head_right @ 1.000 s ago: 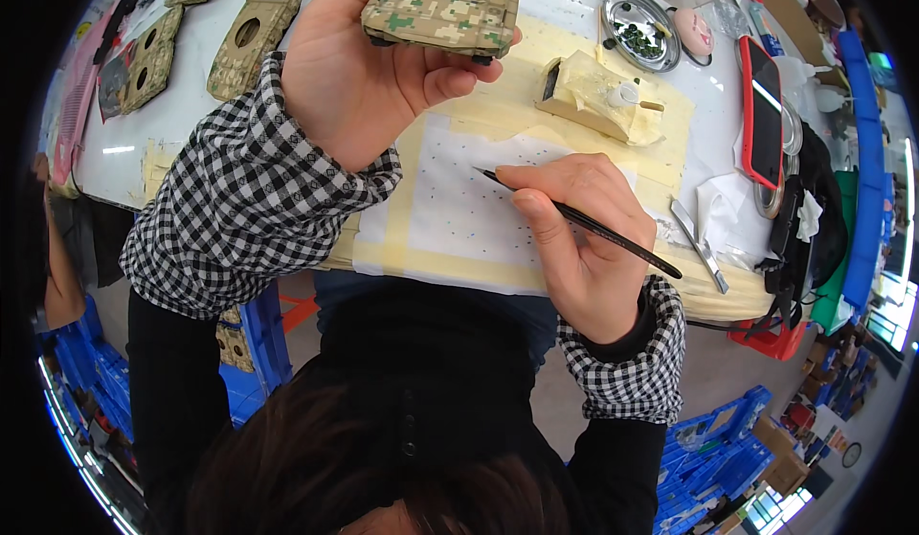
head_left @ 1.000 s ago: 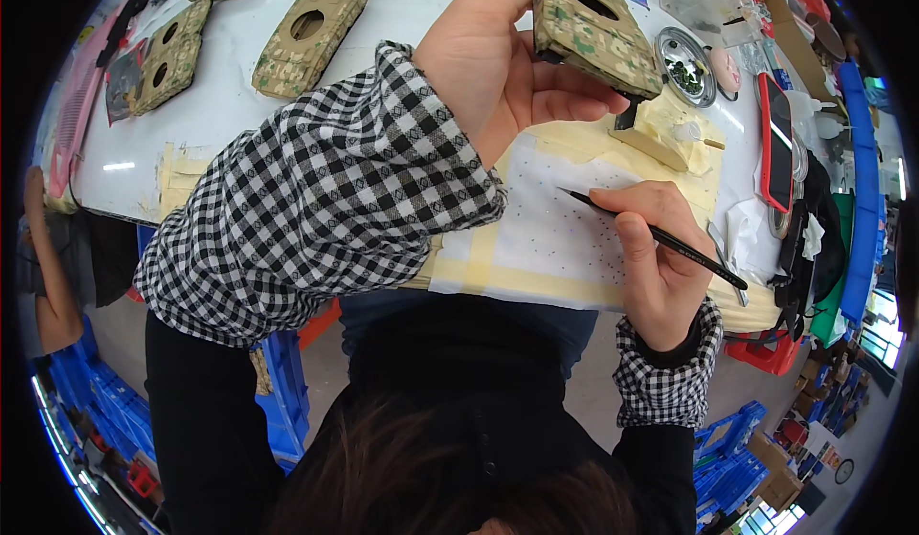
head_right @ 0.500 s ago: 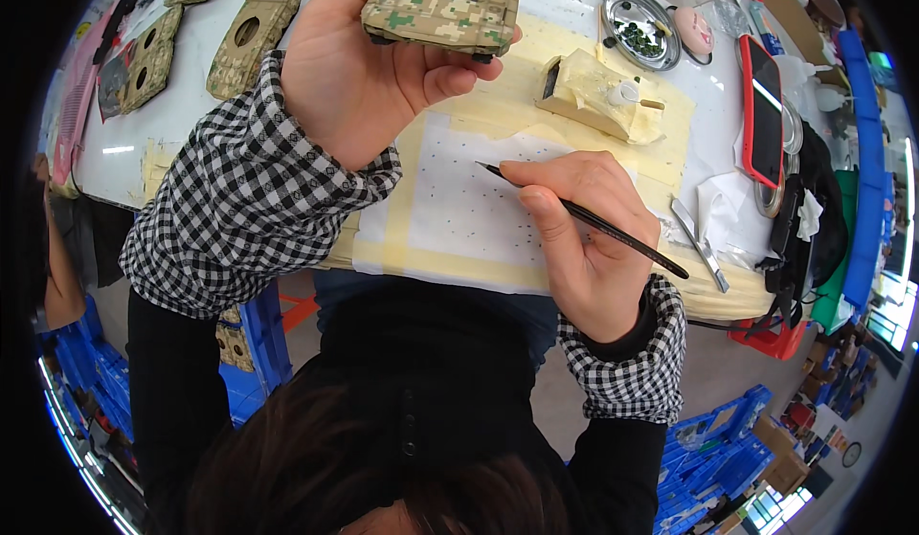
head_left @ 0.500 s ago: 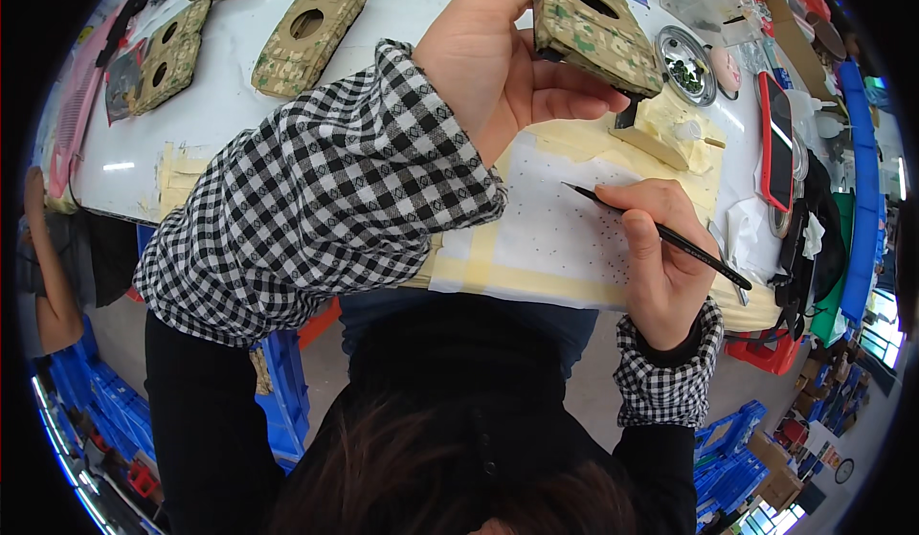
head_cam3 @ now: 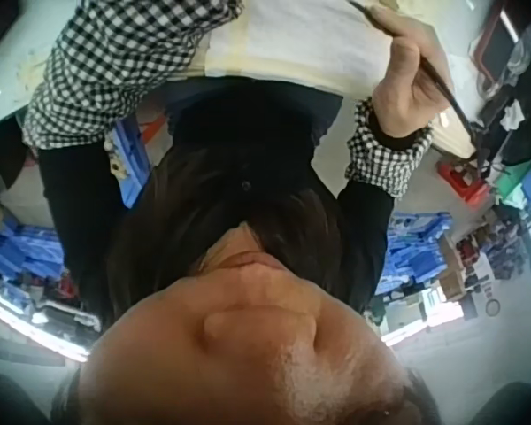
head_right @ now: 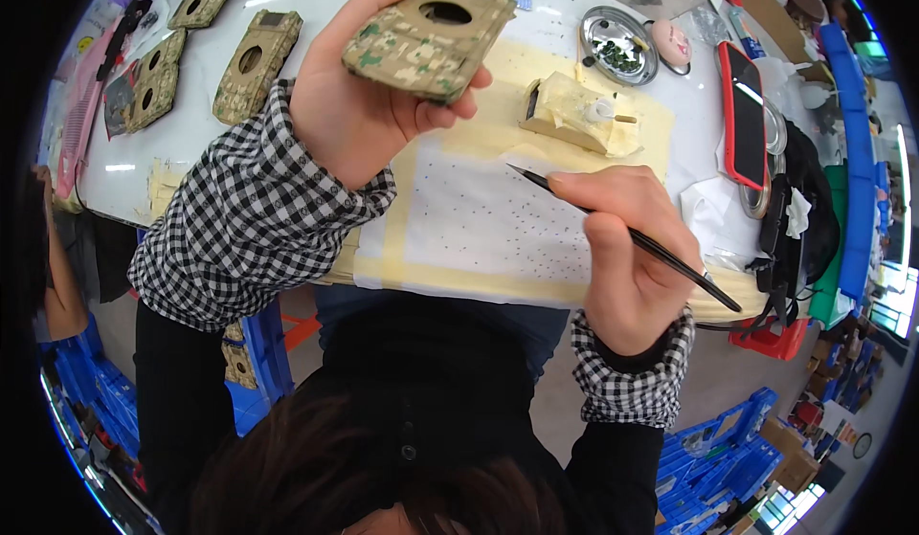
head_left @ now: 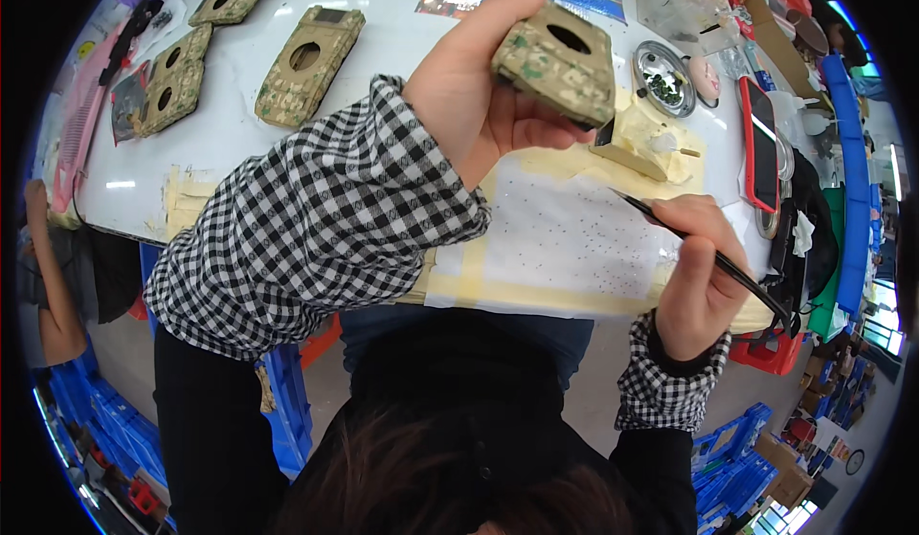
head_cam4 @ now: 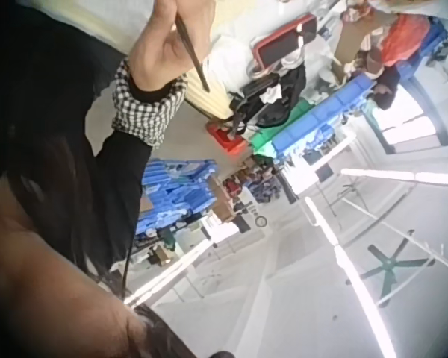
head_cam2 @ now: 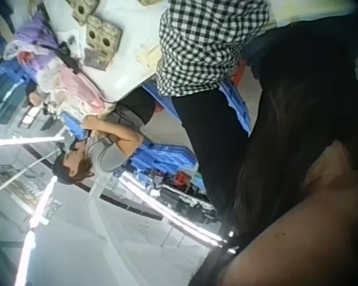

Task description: Painting camouflage details onto toy tank hulls using a fine paintbrush.

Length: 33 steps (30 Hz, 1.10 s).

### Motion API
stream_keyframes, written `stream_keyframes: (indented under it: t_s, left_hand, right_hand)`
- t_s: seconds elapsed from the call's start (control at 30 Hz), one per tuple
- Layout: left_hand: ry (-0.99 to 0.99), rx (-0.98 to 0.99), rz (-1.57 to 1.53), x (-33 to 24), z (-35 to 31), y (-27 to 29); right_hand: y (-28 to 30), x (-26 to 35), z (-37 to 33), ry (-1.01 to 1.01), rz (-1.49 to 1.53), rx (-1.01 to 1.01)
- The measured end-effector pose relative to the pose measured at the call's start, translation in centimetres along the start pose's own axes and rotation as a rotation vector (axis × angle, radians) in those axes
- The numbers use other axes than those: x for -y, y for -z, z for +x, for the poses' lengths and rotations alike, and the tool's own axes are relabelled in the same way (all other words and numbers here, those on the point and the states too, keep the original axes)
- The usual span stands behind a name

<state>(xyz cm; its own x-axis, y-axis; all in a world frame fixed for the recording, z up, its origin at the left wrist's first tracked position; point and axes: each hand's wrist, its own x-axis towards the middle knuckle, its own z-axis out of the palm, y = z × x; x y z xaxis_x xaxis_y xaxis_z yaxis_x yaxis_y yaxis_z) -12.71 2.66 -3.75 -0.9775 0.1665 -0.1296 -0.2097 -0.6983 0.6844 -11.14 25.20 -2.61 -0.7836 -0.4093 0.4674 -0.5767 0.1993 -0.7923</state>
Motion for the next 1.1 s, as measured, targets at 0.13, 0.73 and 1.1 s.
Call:
stream_keyframes:
  t_s: [0.13, 0.73, 1.1]
  left_hand:
    - [0.096, -0.012, -0.015, -0.4, -0.5, -0.7]
    - [0.302, 0.052, -0.059, -0.5, -0.5, -0.9]
    - [0.316, 0.047, -0.082, -0.4, -0.5, -1.0]
  right_hand:
    - [1.8, 2.0, 2.7, 0.23, -0.006, 0.018]
    - [0.0, 3.2, 8.4, 0.216, 0.168, 0.294]
    - [0.0, 3.2, 8.3, 0.174, 0.196, 0.294]
